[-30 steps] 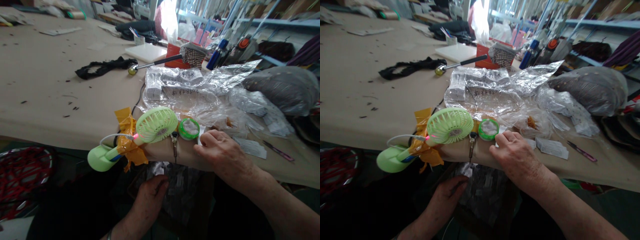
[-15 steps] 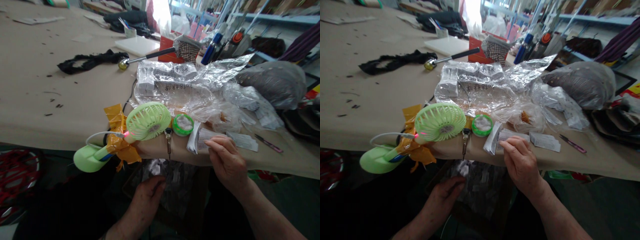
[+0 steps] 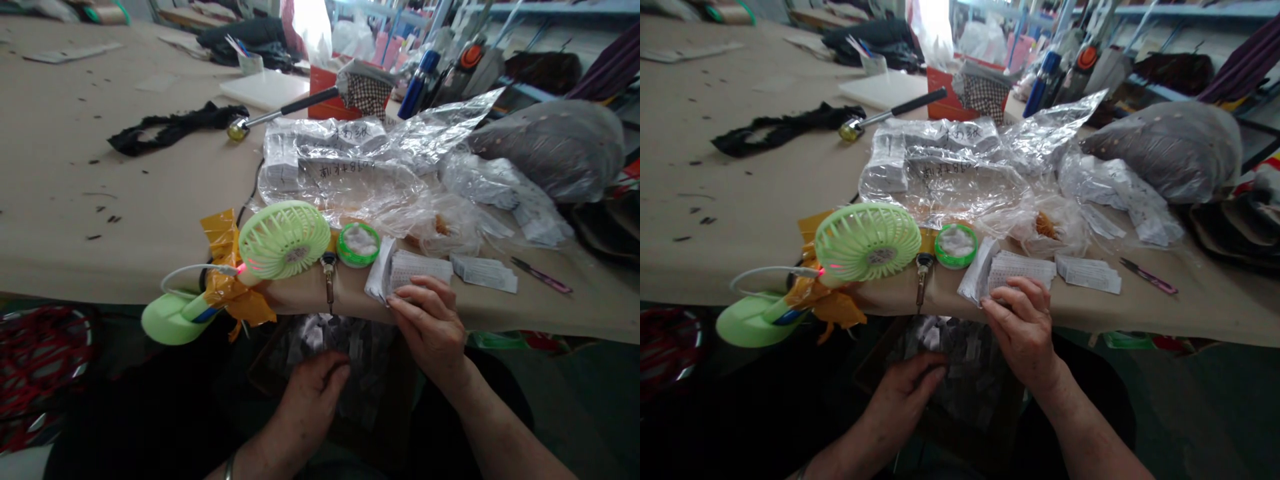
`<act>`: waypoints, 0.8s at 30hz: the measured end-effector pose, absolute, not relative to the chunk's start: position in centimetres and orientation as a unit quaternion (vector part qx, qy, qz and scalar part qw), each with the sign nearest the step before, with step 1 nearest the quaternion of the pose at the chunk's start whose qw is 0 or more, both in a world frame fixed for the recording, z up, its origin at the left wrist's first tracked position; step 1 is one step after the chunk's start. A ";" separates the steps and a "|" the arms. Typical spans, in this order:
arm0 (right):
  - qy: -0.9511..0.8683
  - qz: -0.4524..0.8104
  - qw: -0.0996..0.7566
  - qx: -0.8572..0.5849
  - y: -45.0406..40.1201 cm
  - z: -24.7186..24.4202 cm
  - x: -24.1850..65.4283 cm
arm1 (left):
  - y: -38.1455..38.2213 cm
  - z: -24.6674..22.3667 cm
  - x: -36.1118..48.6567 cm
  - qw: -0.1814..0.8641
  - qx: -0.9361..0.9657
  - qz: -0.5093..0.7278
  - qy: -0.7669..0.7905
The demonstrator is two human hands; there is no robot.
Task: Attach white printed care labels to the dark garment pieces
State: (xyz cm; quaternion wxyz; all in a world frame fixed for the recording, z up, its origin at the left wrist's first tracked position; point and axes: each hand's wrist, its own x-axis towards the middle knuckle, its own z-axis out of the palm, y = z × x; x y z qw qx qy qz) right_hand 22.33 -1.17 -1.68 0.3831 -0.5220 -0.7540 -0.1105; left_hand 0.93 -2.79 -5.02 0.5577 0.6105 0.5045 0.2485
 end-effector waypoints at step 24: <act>-0.783 -0.065 0.339 -0.517 -4.1 0.1 23.2 | -0.7 0.0 8.2 0.842 0.219 0.300 0.390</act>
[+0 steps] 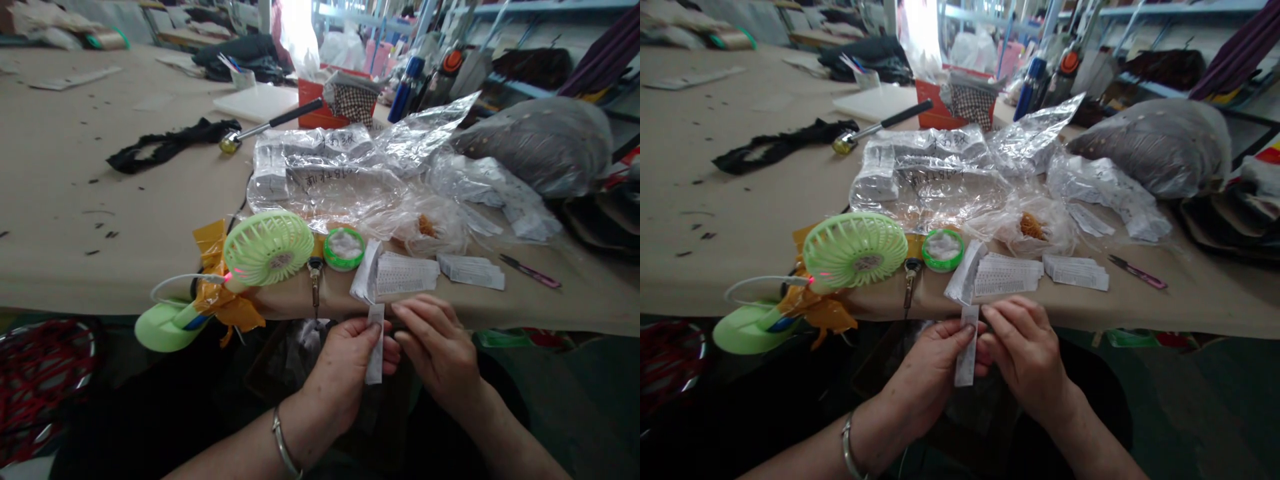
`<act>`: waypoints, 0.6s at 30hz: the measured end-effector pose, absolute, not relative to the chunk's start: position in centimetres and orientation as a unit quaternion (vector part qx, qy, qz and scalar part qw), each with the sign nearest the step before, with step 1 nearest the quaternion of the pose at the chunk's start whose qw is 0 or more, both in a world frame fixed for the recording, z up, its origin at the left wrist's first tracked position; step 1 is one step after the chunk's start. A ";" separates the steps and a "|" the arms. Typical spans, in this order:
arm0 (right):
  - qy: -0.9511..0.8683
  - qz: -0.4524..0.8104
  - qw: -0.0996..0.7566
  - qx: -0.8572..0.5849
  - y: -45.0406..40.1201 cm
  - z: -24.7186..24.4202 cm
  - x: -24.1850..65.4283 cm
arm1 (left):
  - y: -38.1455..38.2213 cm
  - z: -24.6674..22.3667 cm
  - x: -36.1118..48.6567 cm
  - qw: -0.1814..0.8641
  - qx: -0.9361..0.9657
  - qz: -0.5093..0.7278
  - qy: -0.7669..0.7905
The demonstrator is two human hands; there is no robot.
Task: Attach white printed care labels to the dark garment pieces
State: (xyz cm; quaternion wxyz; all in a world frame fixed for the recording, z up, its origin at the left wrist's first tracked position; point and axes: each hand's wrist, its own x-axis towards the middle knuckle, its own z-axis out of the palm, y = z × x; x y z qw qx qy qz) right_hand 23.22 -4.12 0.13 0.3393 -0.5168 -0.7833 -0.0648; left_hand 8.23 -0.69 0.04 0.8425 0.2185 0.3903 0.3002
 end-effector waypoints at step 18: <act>-0.770 0.011 0.434 -0.468 -4.4 -0.1 23.9 | -0.2 0.9 7.4 0.883 0.179 0.213 0.378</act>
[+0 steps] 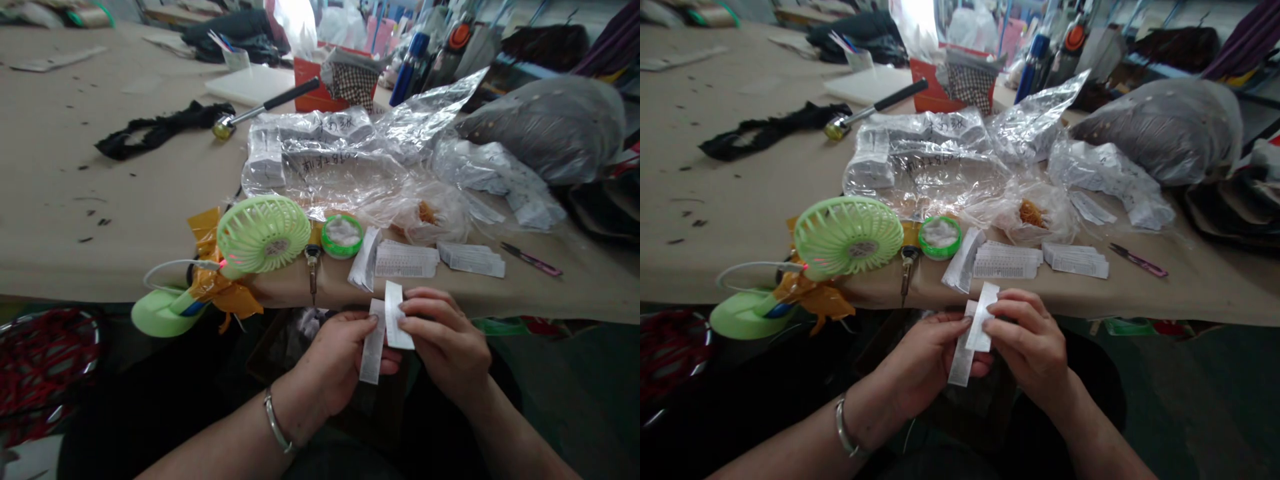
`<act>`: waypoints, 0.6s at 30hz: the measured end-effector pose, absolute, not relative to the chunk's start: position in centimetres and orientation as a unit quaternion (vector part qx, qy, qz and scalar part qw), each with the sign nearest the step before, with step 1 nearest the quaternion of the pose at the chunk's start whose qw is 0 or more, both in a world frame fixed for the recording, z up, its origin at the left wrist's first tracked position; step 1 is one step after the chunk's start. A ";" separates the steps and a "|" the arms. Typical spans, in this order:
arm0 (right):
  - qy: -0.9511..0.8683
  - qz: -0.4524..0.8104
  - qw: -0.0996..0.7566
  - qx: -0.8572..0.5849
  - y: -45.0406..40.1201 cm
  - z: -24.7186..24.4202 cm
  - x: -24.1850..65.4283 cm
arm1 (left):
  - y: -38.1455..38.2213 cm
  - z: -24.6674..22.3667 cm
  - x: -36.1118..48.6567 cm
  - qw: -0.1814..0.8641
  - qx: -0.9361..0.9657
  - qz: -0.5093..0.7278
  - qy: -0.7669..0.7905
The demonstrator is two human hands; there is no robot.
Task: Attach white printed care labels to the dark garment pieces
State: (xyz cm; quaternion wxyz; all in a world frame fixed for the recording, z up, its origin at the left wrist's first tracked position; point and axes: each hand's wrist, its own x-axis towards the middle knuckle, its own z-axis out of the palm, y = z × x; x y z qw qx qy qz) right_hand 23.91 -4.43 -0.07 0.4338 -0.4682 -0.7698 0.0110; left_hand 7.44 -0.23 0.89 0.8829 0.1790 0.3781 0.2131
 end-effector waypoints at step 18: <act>-0.832 0.028 0.354 -0.427 -6.5 -0.7 22.8 | -1.1 0.5 7.9 0.883 0.149 0.258 0.363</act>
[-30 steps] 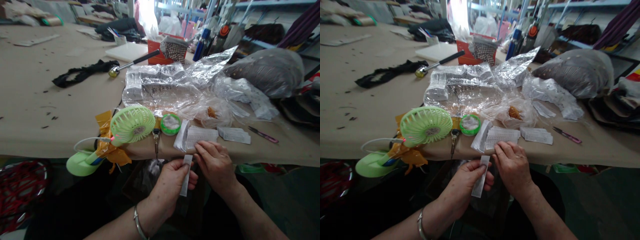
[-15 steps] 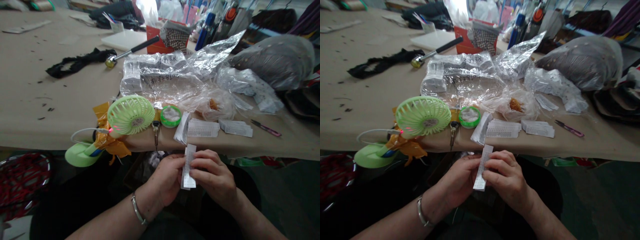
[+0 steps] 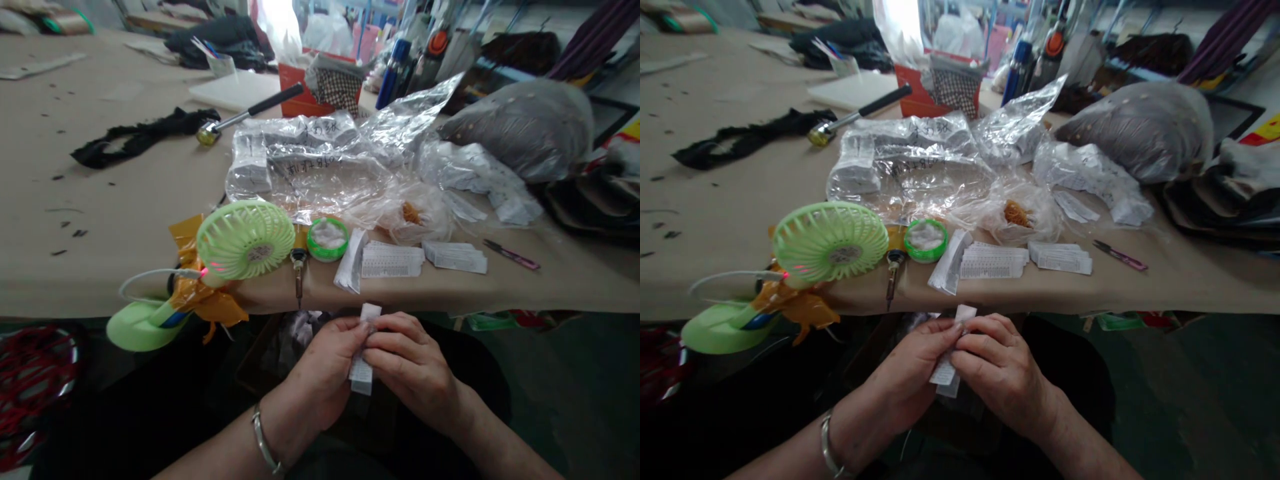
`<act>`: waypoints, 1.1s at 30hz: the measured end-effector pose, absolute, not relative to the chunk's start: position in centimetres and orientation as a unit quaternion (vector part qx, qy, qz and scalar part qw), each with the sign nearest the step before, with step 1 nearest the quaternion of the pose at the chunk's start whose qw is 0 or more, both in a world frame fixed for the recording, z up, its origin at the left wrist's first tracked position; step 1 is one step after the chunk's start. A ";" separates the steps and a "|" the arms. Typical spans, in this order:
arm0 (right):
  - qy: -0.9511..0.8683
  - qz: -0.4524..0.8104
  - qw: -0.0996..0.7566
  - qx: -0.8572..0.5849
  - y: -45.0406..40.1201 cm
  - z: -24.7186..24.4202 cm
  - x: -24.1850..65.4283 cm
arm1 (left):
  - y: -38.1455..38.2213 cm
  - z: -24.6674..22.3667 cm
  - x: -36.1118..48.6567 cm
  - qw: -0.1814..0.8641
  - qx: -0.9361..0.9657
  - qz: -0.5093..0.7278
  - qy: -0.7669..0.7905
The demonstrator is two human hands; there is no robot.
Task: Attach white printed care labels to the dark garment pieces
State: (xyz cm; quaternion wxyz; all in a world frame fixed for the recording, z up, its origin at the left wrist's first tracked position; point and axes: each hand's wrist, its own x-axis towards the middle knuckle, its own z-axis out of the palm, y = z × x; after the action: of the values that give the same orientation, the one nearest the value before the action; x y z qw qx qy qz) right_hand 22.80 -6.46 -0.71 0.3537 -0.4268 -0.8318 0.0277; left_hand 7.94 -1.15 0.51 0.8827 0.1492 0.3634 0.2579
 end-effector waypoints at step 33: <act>-0.808 0.024 0.390 -0.441 -7.5 -1.2 20.6 | -1.7 -0.1 8.0 0.861 0.153 0.296 0.384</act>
State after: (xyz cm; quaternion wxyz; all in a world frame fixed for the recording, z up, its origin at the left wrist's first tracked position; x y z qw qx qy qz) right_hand 20.64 -7.50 -1.22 0.3899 -0.4411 -0.8079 0.0241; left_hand 8.00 -1.66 -0.07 0.8613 0.1527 0.3839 0.2956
